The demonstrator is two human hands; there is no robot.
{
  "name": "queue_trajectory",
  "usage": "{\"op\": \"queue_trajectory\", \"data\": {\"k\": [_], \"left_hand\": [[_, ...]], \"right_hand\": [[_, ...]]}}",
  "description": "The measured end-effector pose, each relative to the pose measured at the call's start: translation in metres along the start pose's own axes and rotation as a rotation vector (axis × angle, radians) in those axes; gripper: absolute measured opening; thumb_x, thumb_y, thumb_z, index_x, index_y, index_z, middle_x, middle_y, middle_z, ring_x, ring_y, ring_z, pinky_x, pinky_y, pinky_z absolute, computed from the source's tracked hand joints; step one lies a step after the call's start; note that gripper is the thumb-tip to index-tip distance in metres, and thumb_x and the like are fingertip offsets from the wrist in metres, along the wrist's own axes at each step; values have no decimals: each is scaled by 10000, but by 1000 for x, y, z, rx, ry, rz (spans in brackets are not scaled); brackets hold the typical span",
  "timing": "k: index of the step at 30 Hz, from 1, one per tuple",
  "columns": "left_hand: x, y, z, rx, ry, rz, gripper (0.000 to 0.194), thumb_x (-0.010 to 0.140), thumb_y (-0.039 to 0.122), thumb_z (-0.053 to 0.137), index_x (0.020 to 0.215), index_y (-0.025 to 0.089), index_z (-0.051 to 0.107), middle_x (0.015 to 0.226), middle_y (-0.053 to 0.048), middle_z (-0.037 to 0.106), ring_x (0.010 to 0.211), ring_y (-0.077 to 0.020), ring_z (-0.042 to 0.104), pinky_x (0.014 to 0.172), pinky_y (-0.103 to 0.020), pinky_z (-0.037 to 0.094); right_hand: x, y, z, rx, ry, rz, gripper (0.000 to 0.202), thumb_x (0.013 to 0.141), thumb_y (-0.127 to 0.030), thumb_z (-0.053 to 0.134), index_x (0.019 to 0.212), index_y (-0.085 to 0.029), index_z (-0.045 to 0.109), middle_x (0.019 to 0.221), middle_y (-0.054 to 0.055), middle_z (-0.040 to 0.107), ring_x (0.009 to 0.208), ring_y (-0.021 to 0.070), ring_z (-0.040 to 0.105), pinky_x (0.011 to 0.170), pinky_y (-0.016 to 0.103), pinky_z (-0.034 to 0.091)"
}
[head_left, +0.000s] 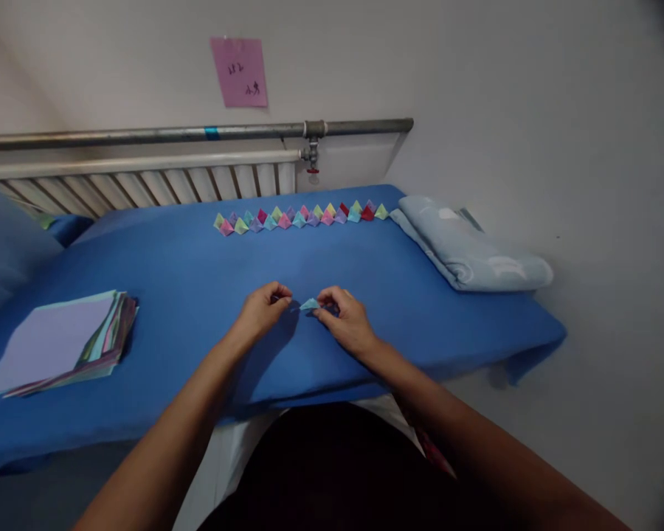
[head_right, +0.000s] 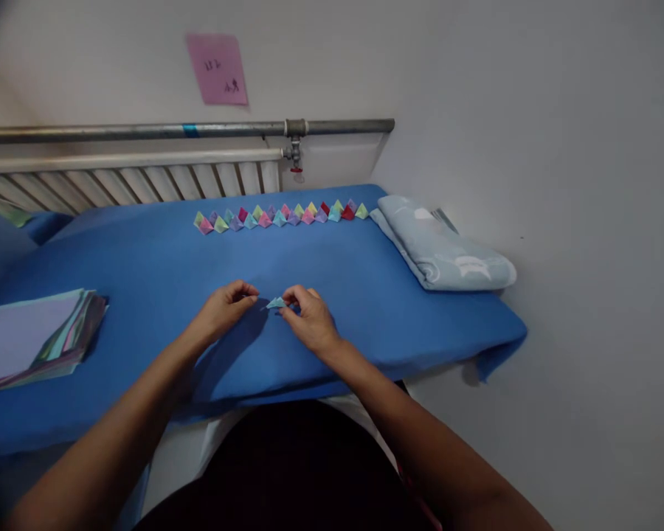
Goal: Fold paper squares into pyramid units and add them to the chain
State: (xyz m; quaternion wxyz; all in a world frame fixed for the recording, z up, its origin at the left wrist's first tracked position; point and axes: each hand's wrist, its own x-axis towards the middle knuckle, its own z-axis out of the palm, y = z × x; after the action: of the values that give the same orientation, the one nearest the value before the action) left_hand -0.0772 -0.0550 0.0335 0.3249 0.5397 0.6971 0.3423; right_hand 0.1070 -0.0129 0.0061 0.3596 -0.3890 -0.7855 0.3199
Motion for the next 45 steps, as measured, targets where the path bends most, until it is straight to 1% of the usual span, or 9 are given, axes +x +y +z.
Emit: {"op": "queue_trajectory", "data": {"k": [6, 10, 13, 18, 24, 30, 36, 41, 45], "left_hand": [[53, 3, 0, -44, 34, 76, 93, 781, 214, 552, 864, 182, 581, 788, 9, 619, 716, -111, 570, 681, -226, 459], [75, -11, 7, -73, 16, 86, 86, 755, 157, 548, 832, 180, 581, 775, 8, 625, 739, -116, 585, 719, -236, 478], [84, -23, 11, -92, 7, 81, 99, 754, 167, 541, 844, 180, 581, 773, 5, 615, 737, -121, 586, 722, -245, 482], [81, -32, 11, -104, -9, 100, 154, 760, 226, 551, 892, 185, 618, 778, 5, 589, 686, -116, 542, 670, -244, 452], [76, -30, 6, -71, -31, 220, 150, 785, 234, 547, 902, 198, 635, 861, -21, 611, 737, -129, 552, 684, -261, 456], [78, -25, 11, -50, 7, 189, 140, 823, 325, 574, 846, 208, 646, 803, -15, 615, 675, -120, 532, 642, -253, 446], [80, -26, 13, -46, 27, 217, 147, 858, 296, 560, 936, 219, 656, 784, -4, 620, 692, -123, 556, 643, -246, 451], [78, -25, 13, 2, 39, 324, 97, 871, 219, 551, 843, 201, 642, 814, -11, 645, 754, -128, 584, 674, -246, 454], [77, -24, 14, 27, 67, 332, 98, 868, 203, 551, 810, 199, 631, 796, -7, 639, 714, -120, 571, 650, -241, 449]], "right_hand": [[63, 18, 14, -32, -29, -69, 103, 774, -166, 592, 859, -216, 561, 840, -3, 616, 813, 147, 553, 707, 265, 428], [81, 32, 24, -42, -79, -70, 91, 778, -152, 565, 843, -215, 555, 823, -2, 614, 815, 149, 557, 712, 270, 437], [87, 39, 26, -40, -146, -74, 179, 738, -103, 553, 876, -219, 562, 850, 0, 619, 811, 146, 563, 718, 268, 445], [87, 44, 21, 64, -212, -85, 337, 660, -41, 500, 940, -219, 560, 907, 19, 619, 798, 147, 564, 713, 268, 466], [91, 41, 17, 156, -185, -17, 127, 768, -139, 530, 856, -221, 571, 851, 16, 593, 711, 127, 547, 662, 257, 466], [95, 41, 17, 153, -193, -70, 93, 818, -159, 533, 829, -224, 598, 834, 10, 602, 700, 120, 547, 648, 255, 449], [92, 44, 20, 87, -197, -90, 106, 849, -175, 532, 913, -218, 604, 820, 13, 607, 716, 125, 564, 662, 259, 454], [93, 43, 20, 85, -173, -187, 110, 856, -130, 510, 870, -205, 589, 837, 21, 605, 766, 126, 576, 701, 258, 458], [94, 41, 19, 70, -182, -191, 117, 842, -114, 511, 843, -207, 581, 818, 12, 610, 758, 127, 572, 685, 253, 452]]}}
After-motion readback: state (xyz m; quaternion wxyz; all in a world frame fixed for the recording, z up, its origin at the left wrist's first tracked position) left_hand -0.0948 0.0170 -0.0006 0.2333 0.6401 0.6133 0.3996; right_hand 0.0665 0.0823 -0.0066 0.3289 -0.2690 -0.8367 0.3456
